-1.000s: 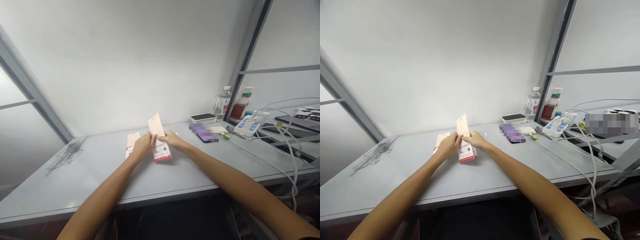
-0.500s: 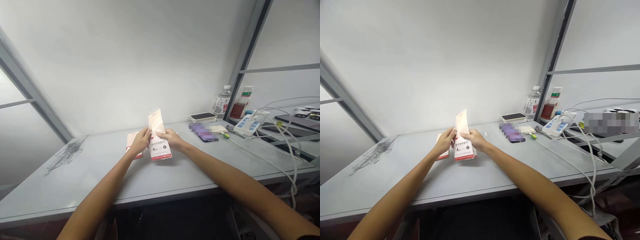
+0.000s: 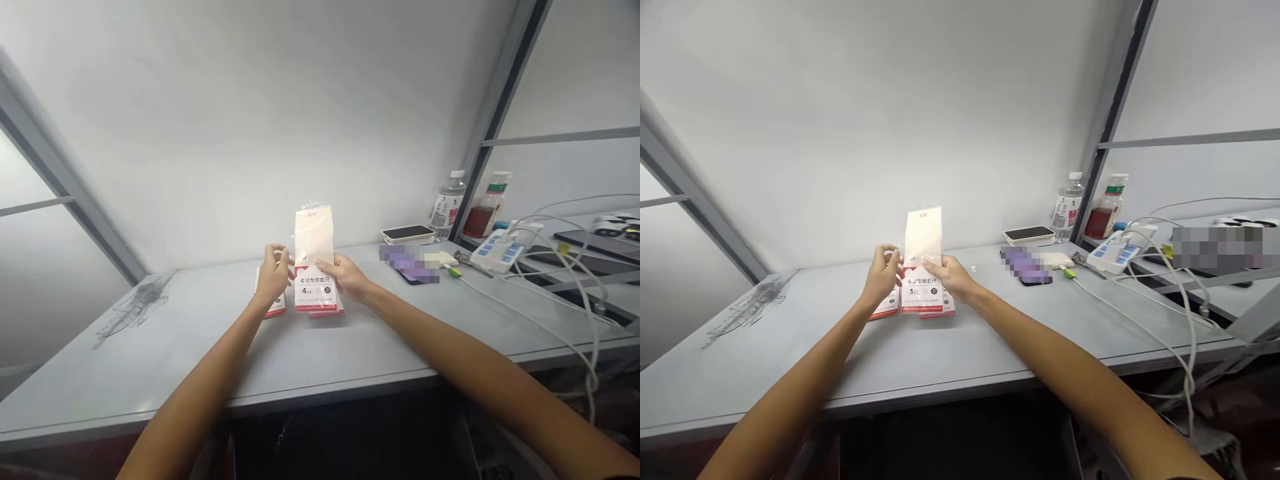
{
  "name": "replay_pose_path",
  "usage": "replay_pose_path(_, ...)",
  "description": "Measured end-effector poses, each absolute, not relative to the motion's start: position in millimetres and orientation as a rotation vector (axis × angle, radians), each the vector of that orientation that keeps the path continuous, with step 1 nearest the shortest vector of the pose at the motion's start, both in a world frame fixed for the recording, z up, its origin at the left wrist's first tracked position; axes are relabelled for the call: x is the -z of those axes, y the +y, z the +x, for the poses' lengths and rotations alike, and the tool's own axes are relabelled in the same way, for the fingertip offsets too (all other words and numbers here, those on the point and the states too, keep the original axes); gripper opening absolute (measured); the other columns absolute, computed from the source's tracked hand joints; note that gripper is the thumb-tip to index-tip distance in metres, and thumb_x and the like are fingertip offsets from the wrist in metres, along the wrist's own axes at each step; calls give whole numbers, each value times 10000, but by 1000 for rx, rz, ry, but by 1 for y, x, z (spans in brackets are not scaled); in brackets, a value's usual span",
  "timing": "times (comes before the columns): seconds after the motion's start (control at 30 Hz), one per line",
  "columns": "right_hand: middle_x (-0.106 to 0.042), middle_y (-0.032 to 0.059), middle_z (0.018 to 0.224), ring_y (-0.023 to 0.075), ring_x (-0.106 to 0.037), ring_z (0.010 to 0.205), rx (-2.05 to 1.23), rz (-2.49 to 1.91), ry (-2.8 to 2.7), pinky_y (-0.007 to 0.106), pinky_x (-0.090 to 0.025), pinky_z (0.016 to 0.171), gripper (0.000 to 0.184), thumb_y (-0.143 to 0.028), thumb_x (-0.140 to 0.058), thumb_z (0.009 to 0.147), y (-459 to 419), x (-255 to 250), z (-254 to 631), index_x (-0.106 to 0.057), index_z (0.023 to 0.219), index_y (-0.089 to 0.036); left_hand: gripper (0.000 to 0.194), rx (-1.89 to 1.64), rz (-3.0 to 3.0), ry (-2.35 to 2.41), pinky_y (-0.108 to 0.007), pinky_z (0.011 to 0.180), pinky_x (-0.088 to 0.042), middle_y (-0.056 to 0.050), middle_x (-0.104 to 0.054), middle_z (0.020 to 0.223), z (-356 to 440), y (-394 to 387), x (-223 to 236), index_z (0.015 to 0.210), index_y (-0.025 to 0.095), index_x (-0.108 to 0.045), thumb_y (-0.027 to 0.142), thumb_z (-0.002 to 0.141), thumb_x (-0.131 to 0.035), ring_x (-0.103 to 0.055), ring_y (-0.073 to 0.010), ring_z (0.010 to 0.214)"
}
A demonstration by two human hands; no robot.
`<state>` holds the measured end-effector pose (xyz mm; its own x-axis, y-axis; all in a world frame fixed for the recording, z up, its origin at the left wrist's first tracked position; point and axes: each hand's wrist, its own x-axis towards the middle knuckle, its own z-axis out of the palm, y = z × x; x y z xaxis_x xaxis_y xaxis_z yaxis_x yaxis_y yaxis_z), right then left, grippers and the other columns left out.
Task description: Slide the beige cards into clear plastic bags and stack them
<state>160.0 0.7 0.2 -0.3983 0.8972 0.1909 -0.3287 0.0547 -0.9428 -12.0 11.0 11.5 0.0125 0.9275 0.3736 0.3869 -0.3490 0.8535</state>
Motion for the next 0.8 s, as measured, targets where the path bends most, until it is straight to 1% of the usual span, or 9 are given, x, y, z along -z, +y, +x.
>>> replay_pose_path(0.07,-687,69,836,201,-647,753,-1487,-680,-1348,335,-509,705,354,-434,-685,683,4,3,160,-623,880,-146,222,-1367,1897,1390,-226,504,-472,-27,-551,965,-14,12,-8,1049,237,-431,327,848,-401,-564,-93,640)
replay_pose_path(0.13,-684,57,867,190,-643,777,-1395,-682,-1367,321,-505,714,349,-413,-684,691,8,6,160,-607,919,-161,184,-1359,2013,1378,-243,563,-496,-41,-536,1049,-14,13,-6,978,228,-500,252,830,-394,-581,-119,760)
replay_pose_path(0.2,-679,45,916,180,-637,813,-1323,-656,-1375,309,-499,734,368,-379,-690,694,10,7,161,-583,983,-177,179,-1325,1980,1307,-258,585,-513,-48,-537,1069,-14,14,-5,895,210,-543,219,804,-389,-580,-147,841)
replay_pose_path(0.3,-677,45,932,179,-633,814,-1314,-688,-1381,302,-495,726,386,-376,-681,704,12,6,163,-570,1013,-175,181,-1252,1784,1144,-278,618,-537,-60,-548,1108,-12,15,-7,865,186,-564,264,785,-421,-576,-169,901)
replay_pose_path(0.47,-674,52,762,166,-623,680,-1273,-867,-1421,272,-483,630,378,-497,-592,756,15,5,165,-603,853,-131,287,-1232,1703,1054,-289,714,-539,-71,-540,1165,-10,14,-9,719,148,-552,430,764,-525,-550,-187,981)
replay_pose_path(0.57,-643,29,657,133,-591,580,-1198,-917,-1484,234,-457,535,362,-503,-586,762,21,7,168,-581,750,-141,316,-1277,1666,1067,-292,718,-534,-68,-556,1106,-10,16,-9,709,146,-548,461,744,-558,-566,-168,922)
replay_pose_path(0.63,-627,25,615,114,-570,524,-1159,-957,-1487,217,-438,484,346,-486,-576,780,28,6,174,-562,716,-146,319,-1324,1616,1097,-286,695,-533,-64,-582,1007,-13,18,-12,731,151,-543,469,736,-562,-577,-153,858)
replay_pose_path(0.73,-655,53,673,97,-579,521,-1058,-1124,-1441,201,-442,481,296,-415,-510,848,40,3,192,-560,747,-141,312,-1352,1520,1242,-264,605,-519,-56,-603,832,-25,24,-19,727,153,-509,464,737,-542,-585,-142,737)
replay_pose_path(0.8,-671,59,732,77,-571,519,-853,-1377,-1467,183,-425,468,275,-370,-443,887,49,1,209,-566,789,-145,273,-1274,1499,1413,-255,557,-502,-62,-619,777,-38,30,-23,714,157,-492,427,747,-509,-593,-145,677)
